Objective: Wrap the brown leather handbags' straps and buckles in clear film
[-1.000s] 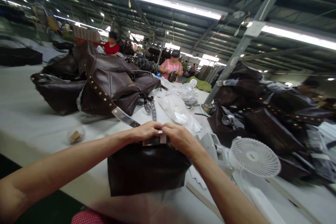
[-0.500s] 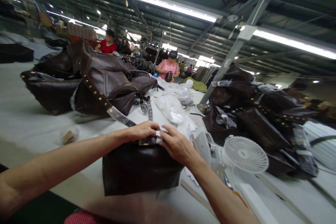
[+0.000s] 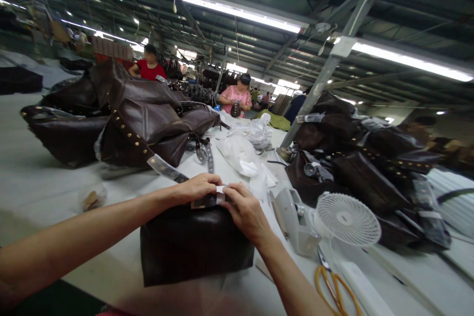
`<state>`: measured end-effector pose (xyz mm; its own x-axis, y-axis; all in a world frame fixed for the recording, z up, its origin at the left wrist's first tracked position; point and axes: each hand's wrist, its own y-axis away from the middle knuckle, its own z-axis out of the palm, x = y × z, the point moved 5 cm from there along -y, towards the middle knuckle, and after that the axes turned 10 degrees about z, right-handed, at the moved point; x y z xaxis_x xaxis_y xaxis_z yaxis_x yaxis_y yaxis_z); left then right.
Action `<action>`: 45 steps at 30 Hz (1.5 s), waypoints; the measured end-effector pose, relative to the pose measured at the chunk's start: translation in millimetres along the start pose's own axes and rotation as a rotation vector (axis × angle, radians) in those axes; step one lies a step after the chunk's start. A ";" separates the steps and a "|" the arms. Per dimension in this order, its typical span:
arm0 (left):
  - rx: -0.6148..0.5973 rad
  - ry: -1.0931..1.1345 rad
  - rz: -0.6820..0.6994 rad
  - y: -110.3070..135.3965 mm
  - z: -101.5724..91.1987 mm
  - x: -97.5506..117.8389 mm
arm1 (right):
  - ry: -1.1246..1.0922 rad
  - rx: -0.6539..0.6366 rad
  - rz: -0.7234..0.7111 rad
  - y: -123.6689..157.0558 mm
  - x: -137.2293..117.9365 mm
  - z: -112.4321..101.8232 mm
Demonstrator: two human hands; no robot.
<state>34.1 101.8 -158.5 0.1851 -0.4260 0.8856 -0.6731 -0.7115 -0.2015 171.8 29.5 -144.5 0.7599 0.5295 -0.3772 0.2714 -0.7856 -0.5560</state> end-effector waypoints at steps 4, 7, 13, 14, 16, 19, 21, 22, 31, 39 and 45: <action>-0.020 0.007 0.023 0.3 3.6 5.1 | -0.010 -0.010 0.081 -4.8 -3.4 -3.6; -0.025 -0.007 0.039 -1.5 5.0 5.2 | -0.001 0.045 0.107 -8.5 -5.6 0.9; 0.005 -0.016 0.007 -0.7 2.8 0.9 | -0.031 0.119 -0.004 -10.5 -7.3 8.1; 0.009 -0.004 -0.004 0.0 2.7 0.5 | -0.036 0.117 -0.046 -9.0 -8.2 8.7; 0.012 0.021 -0.019 1.0 2.9 -0.2 | -0.032 0.125 -0.103 -5.0 -9.1 9.4; 0.007 0.055 -0.029 0.9 3.2 -1.1 | 0.006 0.145 -0.119 0.9 -8.4 10.7; 0.002 0.079 -0.036 0.2 3.2 -2.0 | 0.044 0.120 -0.142 4.1 -8.6 12.9; -0.001 0.091 -0.042 -0.2 3.1 -2.5 | 0.064 0.105 -0.161 5.4 -8.7 13.7; -0.005 0.124 -0.057 2.4 0.5 5.2 | 0.158 0.181 -0.296 13.8 -10.9 13.8; -0.015 0.027 -0.052 1.1 -1.4 9.9 | 0.038 0.185 0.120 23.9 8.2 -52.4; -0.069 0.042 -0.011 0.8 6.5 7.3 | 0.136 0.274 1.047 80.9 144.4 -155.6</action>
<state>39.6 94.5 -154.9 0.1640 -0.3934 0.9046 -0.7193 -0.6752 -0.1632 395.4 -7.4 -128.6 0.6011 -0.4134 -0.6839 -0.6761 -0.7194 -0.1592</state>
